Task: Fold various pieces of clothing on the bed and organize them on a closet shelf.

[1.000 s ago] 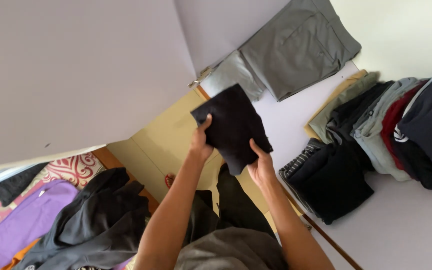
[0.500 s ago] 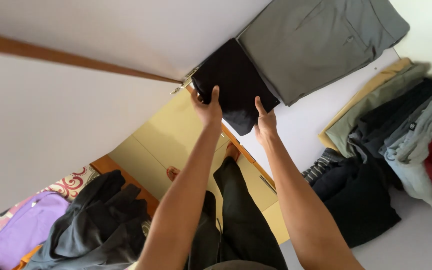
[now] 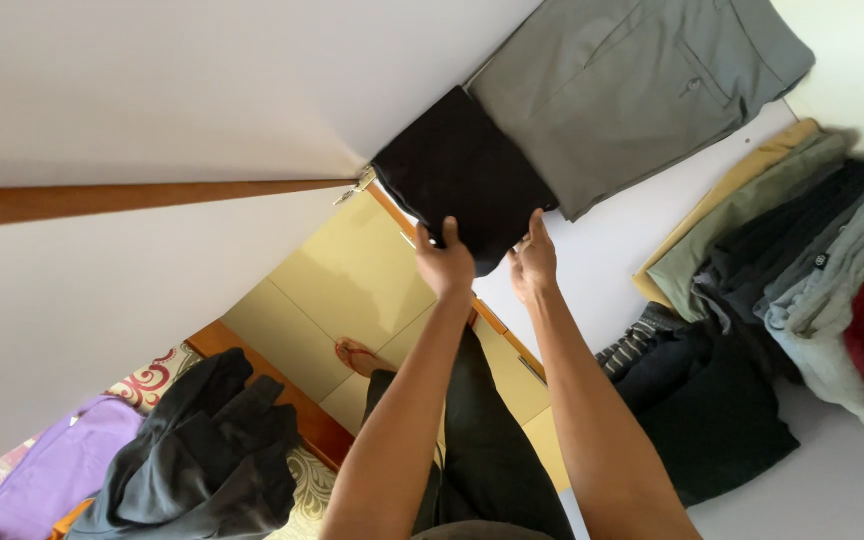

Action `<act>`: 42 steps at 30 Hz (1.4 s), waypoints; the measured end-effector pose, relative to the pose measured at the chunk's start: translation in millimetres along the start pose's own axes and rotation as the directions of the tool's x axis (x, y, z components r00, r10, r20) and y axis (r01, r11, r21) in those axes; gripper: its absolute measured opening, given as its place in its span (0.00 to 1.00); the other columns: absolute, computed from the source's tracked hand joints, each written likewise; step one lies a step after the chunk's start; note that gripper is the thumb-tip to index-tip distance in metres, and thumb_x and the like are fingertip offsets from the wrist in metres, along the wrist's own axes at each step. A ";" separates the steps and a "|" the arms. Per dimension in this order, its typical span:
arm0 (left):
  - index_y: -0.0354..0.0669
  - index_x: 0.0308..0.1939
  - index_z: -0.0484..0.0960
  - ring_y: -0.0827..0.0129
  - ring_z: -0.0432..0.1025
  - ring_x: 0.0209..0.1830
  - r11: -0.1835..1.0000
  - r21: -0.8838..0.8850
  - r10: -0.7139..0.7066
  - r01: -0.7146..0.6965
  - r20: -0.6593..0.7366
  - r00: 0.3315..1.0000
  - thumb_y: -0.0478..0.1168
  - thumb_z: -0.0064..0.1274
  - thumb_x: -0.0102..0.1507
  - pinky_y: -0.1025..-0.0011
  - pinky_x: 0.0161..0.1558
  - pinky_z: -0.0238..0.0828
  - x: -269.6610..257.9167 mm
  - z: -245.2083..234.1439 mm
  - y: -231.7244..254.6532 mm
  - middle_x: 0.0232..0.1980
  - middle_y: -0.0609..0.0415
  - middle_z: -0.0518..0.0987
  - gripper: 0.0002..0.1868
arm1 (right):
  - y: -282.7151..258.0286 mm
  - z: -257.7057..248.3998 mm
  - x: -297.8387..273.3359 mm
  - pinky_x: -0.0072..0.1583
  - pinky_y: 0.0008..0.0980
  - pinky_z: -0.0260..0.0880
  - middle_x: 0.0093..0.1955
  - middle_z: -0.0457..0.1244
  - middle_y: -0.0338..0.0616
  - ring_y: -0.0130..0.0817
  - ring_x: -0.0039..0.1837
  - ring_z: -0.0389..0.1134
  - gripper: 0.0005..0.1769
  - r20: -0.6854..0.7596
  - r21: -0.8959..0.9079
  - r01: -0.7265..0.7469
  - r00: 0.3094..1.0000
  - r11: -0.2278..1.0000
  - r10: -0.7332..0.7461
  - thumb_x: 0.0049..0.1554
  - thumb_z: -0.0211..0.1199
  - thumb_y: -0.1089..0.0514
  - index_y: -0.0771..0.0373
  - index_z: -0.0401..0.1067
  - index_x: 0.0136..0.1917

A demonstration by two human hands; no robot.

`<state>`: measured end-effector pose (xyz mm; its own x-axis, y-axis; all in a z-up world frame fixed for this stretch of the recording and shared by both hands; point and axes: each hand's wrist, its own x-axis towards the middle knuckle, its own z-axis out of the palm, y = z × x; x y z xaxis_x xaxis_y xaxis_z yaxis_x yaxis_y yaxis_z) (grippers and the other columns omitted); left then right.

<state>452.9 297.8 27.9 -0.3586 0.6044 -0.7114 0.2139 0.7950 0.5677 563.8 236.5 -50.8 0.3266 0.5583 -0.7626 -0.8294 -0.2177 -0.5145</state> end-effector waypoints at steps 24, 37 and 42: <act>0.35 0.80 0.26 0.50 0.22 0.85 -0.028 0.830 0.383 -0.557 0.523 0.761 0.81 0.67 0.32 0.48 0.80 0.22 44.8 -7.8 38.5 0.84 0.39 0.27 0.94 | -49.3 103.3 65.7 0.82 0.47 0.44 0.88 0.36 0.50 0.47 0.88 0.35 0.41 0.868 -0.450 0.704 0.488 -0.549 -0.086 0.70 0.48 0.41 0.65 0.41 0.85; 0.37 0.79 0.30 0.51 0.24 0.85 0.182 0.697 0.437 -0.694 0.575 0.692 0.78 0.69 0.34 0.48 0.80 0.22 44.7 -22.3 39.9 0.84 0.42 0.30 0.89 | -52.9 104.4 66.5 0.81 0.46 0.46 0.88 0.37 0.47 0.48 0.87 0.37 0.43 0.843 -0.439 0.656 0.537 -0.614 -0.029 0.69 0.45 0.37 0.63 0.40 0.86; 0.38 0.80 0.35 0.54 0.34 0.85 0.235 0.605 0.677 -0.761 0.459 0.575 0.76 0.67 0.41 0.52 0.80 0.32 72.5 -38.3 6.3 0.84 0.43 0.40 0.82 | -51.2 110.8 54.3 0.79 0.49 0.47 0.87 0.39 0.50 0.49 0.86 0.38 0.42 0.806 -0.468 0.584 0.590 -0.663 -0.049 0.70 0.44 0.36 0.65 0.43 0.84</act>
